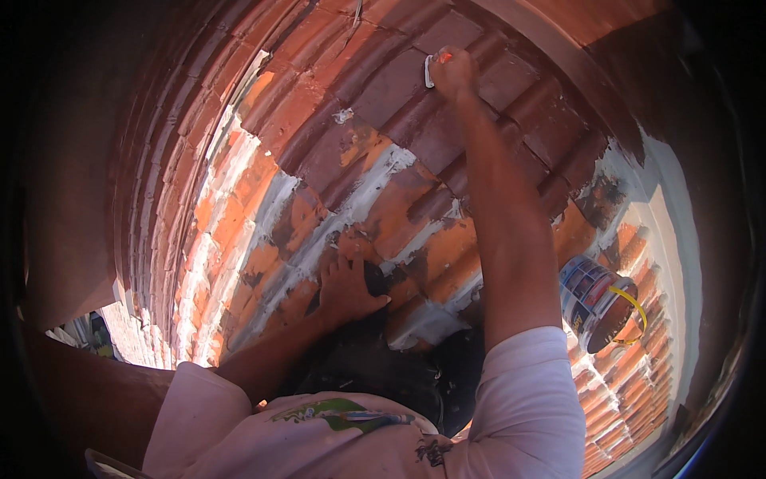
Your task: The person paints the underside of a curved tiled roof using a paintbrush. They repeatedly dip the brush into a bucket of reddish-brown paint and apply it to the tiles, working methodically across the surface.
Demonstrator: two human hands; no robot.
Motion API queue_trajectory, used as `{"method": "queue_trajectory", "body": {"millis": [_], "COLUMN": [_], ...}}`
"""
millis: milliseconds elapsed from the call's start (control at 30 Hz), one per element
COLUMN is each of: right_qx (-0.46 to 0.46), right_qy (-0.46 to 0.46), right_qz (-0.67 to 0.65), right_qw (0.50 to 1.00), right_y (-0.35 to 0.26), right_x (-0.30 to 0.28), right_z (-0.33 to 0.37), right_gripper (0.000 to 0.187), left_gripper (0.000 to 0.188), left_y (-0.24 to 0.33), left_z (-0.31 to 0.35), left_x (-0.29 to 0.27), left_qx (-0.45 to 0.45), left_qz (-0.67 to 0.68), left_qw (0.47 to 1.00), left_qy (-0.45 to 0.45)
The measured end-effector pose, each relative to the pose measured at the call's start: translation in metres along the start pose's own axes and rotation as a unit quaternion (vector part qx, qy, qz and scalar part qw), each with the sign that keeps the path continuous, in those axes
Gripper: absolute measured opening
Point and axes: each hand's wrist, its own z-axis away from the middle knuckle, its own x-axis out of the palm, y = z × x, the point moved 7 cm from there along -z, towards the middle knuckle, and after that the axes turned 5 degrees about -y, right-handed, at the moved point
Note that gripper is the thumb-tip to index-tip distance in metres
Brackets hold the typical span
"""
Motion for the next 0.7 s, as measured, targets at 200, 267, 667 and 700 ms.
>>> {"method": "queue_trajectory", "body": {"millis": [200, 267, 667, 700], "right_qx": [-0.164, -0.203, -0.158, -0.192], "right_qy": [-0.089, -0.183, -0.033, -0.065], "right_qz": [0.245, 0.252, 0.205, 0.204], "right_qw": [0.951, 0.928, 0.965, 0.958], "right_y": [-0.055, -0.075, -0.072, -0.074], "right_x": [0.057, 0.097, 0.059, 0.074], "right_z": [0.050, 0.100, 0.039, 0.055], "right_gripper": [0.019, 0.019, 0.019, 0.019], "left_gripper": [0.123, 0.124, 0.118, 0.118], "left_y": [0.002, 0.002, 0.001, 0.002], "left_z": [0.000, 0.000, 0.000, 0.000], "left_x": [-0.002, -0.003, -0.001, -0.001], "left_qx": [0.003, 0.004, 0.007, 0.008], "left_qz": [-0.014, -0.011, 0.003, 0.002], "left_qw": [1.000, 1.000, 1.000, 1.000], "left_qy": [-0.009, -0.001, -0.022, -0.019]}}
